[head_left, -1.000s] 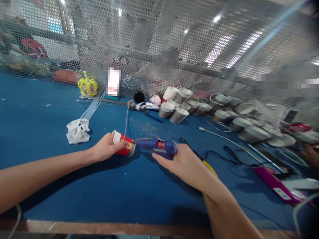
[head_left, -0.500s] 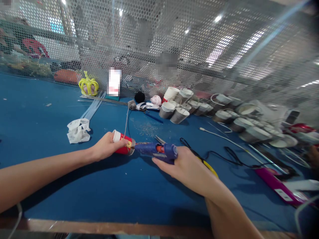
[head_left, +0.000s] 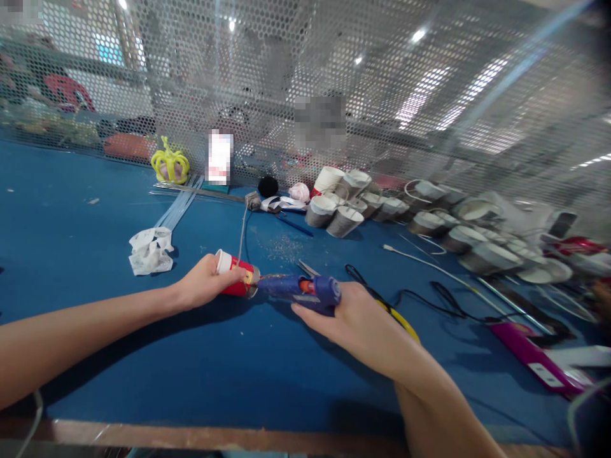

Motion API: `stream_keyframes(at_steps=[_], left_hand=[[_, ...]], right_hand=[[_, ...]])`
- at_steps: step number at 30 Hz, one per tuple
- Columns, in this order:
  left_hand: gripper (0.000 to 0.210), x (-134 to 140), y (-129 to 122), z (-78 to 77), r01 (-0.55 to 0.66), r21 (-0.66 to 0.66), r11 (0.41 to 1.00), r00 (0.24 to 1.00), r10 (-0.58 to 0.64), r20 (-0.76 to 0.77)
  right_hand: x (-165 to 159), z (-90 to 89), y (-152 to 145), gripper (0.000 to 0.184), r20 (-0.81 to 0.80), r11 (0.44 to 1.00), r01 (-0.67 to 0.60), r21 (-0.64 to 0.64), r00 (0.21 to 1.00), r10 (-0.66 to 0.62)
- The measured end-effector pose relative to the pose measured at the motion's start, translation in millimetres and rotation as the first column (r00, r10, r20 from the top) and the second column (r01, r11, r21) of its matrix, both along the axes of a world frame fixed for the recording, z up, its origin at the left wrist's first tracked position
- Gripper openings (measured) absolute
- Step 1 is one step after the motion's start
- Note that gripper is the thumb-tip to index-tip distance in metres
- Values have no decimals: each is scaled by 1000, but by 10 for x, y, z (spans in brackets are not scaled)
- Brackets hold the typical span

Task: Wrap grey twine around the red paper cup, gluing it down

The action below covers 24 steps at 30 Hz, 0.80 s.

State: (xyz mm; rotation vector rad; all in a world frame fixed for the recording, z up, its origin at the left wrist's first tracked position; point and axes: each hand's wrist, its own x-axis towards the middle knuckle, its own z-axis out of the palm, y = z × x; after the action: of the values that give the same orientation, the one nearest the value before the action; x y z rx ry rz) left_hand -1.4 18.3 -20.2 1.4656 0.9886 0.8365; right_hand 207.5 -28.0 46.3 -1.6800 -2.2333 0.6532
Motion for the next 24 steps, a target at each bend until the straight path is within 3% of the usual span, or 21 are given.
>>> stream_keyframes(at_steps=[7,24], left_hand=[[27,-36,-7,-63,6,99,995,994,4,-109],[31,-31,-40,-72,57,163,985,979,-22,-203]], right_hand=[[21,-18,50,30,-37,995,92,-24,995,-93],[-75,19,124,37,-31,996,86,16,996,-86]])
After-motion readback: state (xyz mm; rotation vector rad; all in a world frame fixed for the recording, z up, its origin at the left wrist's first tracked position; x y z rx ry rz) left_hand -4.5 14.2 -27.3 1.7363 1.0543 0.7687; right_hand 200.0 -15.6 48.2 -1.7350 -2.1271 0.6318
